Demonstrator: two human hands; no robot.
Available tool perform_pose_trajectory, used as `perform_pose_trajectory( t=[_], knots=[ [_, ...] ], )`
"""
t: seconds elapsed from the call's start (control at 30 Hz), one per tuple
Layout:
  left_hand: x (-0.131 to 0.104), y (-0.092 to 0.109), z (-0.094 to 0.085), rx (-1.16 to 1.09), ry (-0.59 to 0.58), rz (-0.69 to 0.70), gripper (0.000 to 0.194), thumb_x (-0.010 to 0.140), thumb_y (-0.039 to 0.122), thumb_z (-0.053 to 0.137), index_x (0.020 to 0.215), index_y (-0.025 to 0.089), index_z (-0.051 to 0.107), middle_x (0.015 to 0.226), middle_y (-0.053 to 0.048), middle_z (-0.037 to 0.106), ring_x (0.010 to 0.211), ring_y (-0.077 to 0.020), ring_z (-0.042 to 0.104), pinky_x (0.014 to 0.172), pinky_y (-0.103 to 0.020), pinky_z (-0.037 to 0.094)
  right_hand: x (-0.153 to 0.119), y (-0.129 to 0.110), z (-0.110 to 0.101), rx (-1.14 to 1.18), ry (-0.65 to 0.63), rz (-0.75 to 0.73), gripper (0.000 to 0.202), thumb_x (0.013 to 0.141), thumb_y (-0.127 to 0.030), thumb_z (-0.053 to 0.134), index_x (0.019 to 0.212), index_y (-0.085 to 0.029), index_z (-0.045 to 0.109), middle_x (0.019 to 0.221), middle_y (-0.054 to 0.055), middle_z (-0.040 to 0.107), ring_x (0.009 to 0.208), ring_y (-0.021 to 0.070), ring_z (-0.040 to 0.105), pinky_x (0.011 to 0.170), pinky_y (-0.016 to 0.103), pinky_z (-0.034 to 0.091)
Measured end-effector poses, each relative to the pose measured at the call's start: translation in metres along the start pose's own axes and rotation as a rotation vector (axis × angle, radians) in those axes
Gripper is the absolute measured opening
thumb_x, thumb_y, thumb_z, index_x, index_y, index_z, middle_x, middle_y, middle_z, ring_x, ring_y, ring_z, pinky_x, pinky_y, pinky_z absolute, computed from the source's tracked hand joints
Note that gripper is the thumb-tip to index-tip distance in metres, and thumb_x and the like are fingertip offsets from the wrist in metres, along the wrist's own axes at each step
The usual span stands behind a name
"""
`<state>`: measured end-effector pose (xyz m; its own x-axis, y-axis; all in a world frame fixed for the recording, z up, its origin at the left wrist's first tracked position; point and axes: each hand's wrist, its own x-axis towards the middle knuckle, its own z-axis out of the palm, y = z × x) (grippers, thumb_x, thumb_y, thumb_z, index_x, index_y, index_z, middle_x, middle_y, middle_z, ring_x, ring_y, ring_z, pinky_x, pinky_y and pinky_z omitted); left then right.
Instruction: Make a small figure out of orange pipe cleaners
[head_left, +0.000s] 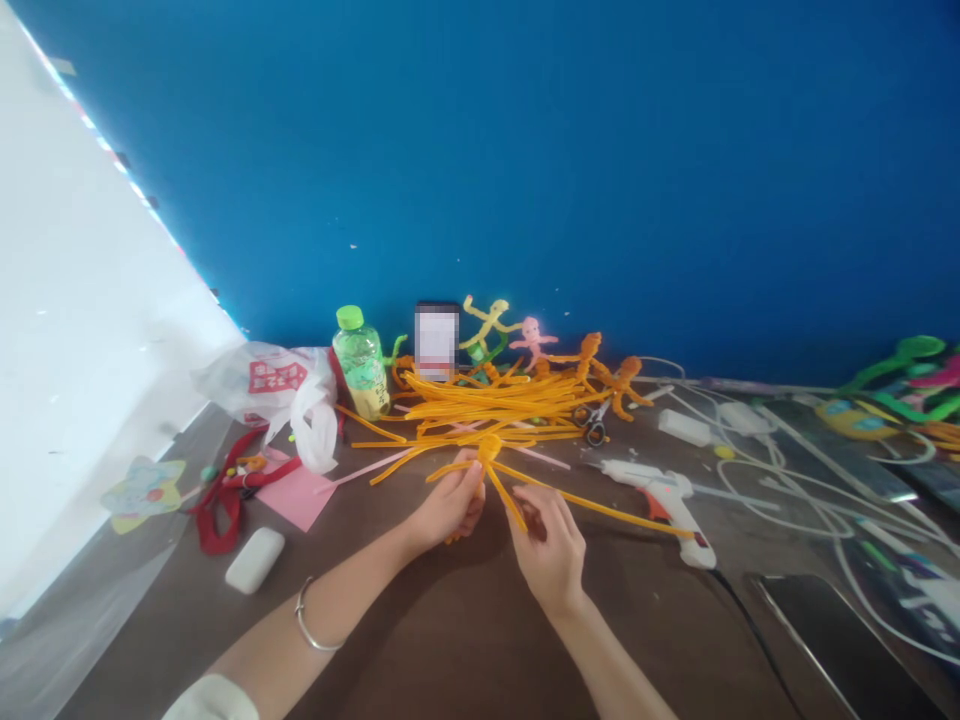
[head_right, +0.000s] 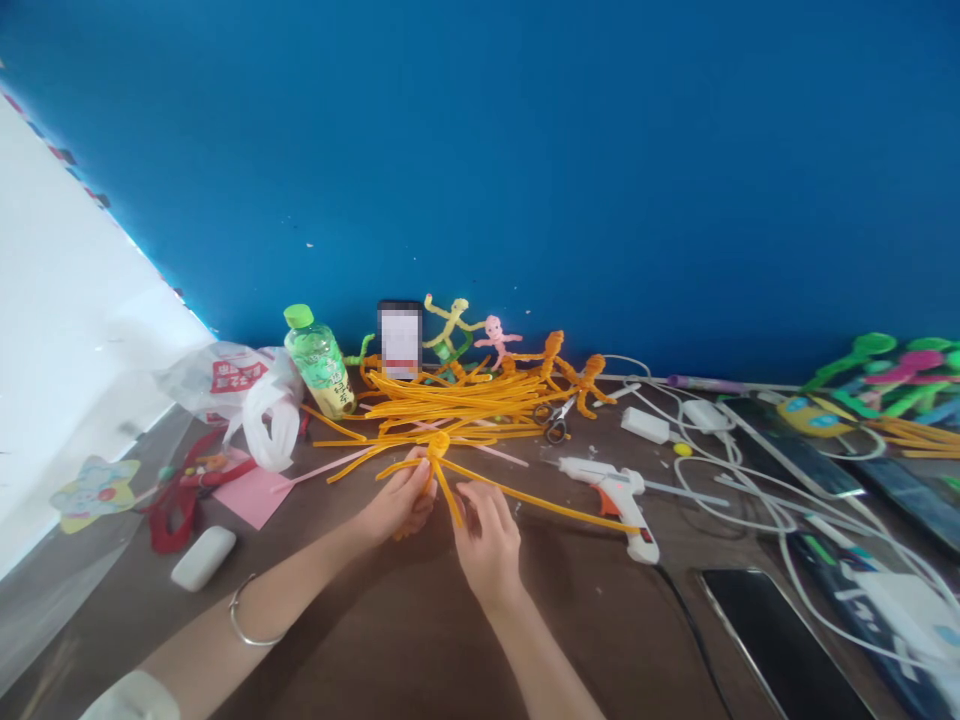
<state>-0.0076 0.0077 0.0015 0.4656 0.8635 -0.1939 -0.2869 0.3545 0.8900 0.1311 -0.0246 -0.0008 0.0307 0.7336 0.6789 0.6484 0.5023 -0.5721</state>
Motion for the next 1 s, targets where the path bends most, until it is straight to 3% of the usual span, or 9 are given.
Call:
perform_pose_trajectory(
  t=[0.17,0.37,0.63,0.8,1.0],
  knots=[
    [-0.0007,-0.0003,0.0044,0.032,0.017,-0.015,0.034,0.079,0.056,0.039,0.091,0.024,0.034,0.048,0.012,0.03,0.029,-0.0027,0.019,0.028,-0.014,0.017,0.0018,-0.0012,-0.0026,-0.183,-0.032,-0.188,0.03,0.077,-0.016,0.057,0.106,-0.024,0.055,0.093,0.008,0.062,0.086,0.0199,0.058,0.076,0.033,0.047],
    [-0.0032,0.0005,0.0065,0.022,-0.042,0.002,0.034,0.08,0.056,0.036,0.089,0.023,0.033,0.047,0.012,0.03,0.028,-0.0026,0.02,0.028,-0.014,0.018,0.0047,-0.0025,-0.0092,-0.393,-0.051,-0.283,0.029,0.076,-0.019,0.061,0.103,-0.029,0.059,0.102,0.004,0.065,0.094,0.0222,0.057,0.084,0.038,0.037],
    [0.0001,-0.0022,0.0046,0.036,-0.06,0.094,0.033,0.08,0.054,0.038,0.084,0.021,0.036,0.046,0.012,0.033,0.027,-0.0047,0.032,0.03,-0.018,0.036,0.0087,0.0024,-0.0092,-0.274,-0.062,-0.294,0.024,0.077,-0.014,0.058,0.099,-0.023,0.06,0.097,0.005,0.066,0.092,0.0189,0.06,0.09,0.038,0.037],
    [0.0008,-0.0024,0.0041,0.026,0.024,0.084,0.035,0.079,0.053,0.04,0.077,0.018,0.038,0.048,0.007,0.044,0.036,-0.0079,0.046,0.039,-0.021,0.043,0.0065,0.0055,-0.0062,-0.159,-0.054,-0.261,0.018,0.078,-0.011,0.055,0.093,-0.02,0.061,0.094,0.007,0.066,0.087,0.0177,0.061,0.076,0.032,0.047],
    [-0.0007,-0.0006,0.0076,-0.041,-0.039,0.1,0.035,0.081,0.05,0.039,0.069,0.017,0.039,0.043,0.008,0.04,0.03,-0.0061,0.039,0.033,-0.02,0.039,0.0051,0.0068,-0.0019,-0.088,-0.037,-0.229,0.022,0.078,-0.008,0.055,0.097,-0.019,0.059,0.092,0.007,0.065,0.086,0.0168,0.061,0.076,0.031,0.05]
  ],
)
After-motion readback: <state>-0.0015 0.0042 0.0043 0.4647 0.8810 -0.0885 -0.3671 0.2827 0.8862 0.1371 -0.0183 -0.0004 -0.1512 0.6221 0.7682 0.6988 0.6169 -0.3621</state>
